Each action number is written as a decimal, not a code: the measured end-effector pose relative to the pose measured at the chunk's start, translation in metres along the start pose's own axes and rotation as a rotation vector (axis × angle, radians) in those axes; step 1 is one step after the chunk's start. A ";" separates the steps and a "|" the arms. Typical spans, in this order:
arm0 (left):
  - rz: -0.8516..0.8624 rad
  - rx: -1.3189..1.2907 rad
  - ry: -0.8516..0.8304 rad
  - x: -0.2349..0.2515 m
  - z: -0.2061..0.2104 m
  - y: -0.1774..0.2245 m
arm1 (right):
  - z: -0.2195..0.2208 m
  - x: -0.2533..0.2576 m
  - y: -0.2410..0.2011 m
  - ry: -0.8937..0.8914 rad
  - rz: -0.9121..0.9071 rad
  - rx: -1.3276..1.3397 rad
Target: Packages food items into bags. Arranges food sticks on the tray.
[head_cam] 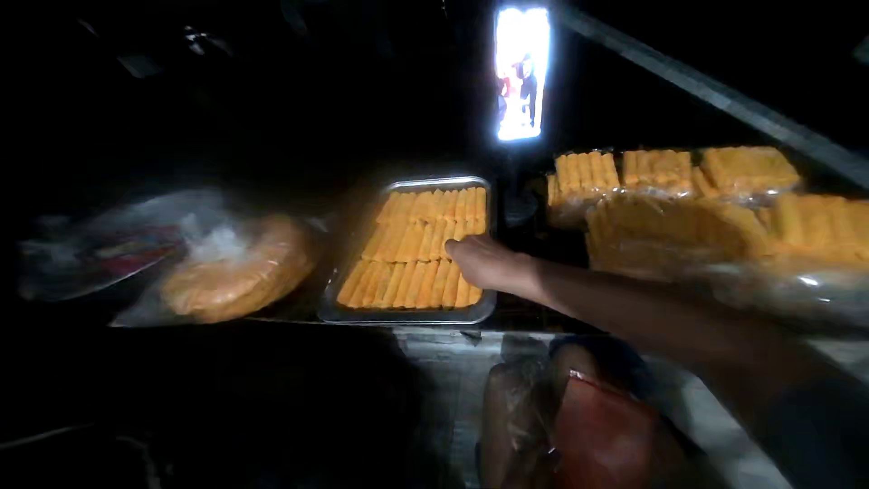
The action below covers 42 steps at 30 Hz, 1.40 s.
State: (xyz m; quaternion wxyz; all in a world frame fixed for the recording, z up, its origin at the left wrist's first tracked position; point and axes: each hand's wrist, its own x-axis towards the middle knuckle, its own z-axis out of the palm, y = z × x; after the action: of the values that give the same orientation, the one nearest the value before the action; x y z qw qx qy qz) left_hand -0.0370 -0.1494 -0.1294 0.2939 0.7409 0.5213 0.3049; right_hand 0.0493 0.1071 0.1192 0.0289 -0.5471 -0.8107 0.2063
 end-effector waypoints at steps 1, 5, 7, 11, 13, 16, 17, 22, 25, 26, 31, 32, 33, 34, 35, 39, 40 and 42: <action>0.016 -0.004 0.003 -0.003 0.001 -0.002 | 0.001 0.000 -0.003 -0.003 0.018 -0.005; 0.068 0.016 0.001 -0.006 0.003 -0.006 | 0.006 0.001 -0.011 0.005 0.036 -0.050; 0.071 0.026 -0.001 0.002 0.005 -0.011 | 0.009 0.002 -0.012 0.020 0.039 -0.056; 0.006 0.003 -0.065 0.016 -0.005 -0.007 | 0.013 0.001 -0.015 0.039 0.050 -0.062; 0.074 -0.010 -0.020 0.005 0.001 -0.009 | 0.013 0.003 -0.016 0.034 0.052 -0.052; 0.125 0.029 0.021 -0.006 0.007 -0.010 | 0.012 0.006 -0.016 0.028 0.050 -0.056; 0.121 0.031 0.003 -0.009 0.007 -0.009 | 0.011 0.005 -0.016 0.030 0.049 -0.058; 0.076 0.033 0.008 0.001 0.002 -0.003 | 0.010 0.005 -0.016 0.032 0.025 -0.056; 0.106 0.037 0.027 -0.007 0.010 -0.012 | 0.009 0.004 -0.016 0.006 0.041 -0.031; 0.114 0.043 0.031 -0.008 0.010 -0.011 | 0.008 0.004 -0.016 -0.003 0.041 -0.041; 0.187 0.066 0.033 -0.003 0.006 -0.017 | 0.015 0.006 -0.019 -0.002 0.038 -0.122; 0.187 0.077 0.035 -0.002 0.006 -0.016 | 0.016 0.006 -0.020 0.003 0.032 -0.132; 0.128 0.055 -0.009 -0.004 -0.001 -0.003 | 0.018 0.006 -0.021 0.009 0.031 -0.136; 0.122 0.060 -0.004 -0.006 0.000 -0.003 | 0.018 0.007 -0.023 -0.002 0.042 -0.136; 0.160 0.068 0.019 -0.008 0.008 -0.018 | 0.018 0.008 -0.023 -0.005 0.049 -0.133; -0.001 0.135 -0.090 0.003 -0.002 0.007 | 0.013 0.010 -0.024 -0.002 0.068 -0.101; -0.244 0.161 -0.306 0.018 -0.026 0.052 | 0.012 0.010 -0.024 0.003 0.068 -0.106; -0.284 0.131 -0.298 0.021 -0.033 0.066 | 0.008 0.010 -0.025 0.000 0.081 -0.094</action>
State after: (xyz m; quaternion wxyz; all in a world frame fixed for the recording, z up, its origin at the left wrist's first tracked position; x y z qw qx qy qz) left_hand -0.0170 -0.1447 -0.0552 0.3588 0.7145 0.5899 0.1131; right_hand 0.0218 0.1054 0.1193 -0.0050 -0.5801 -0.7969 0.1689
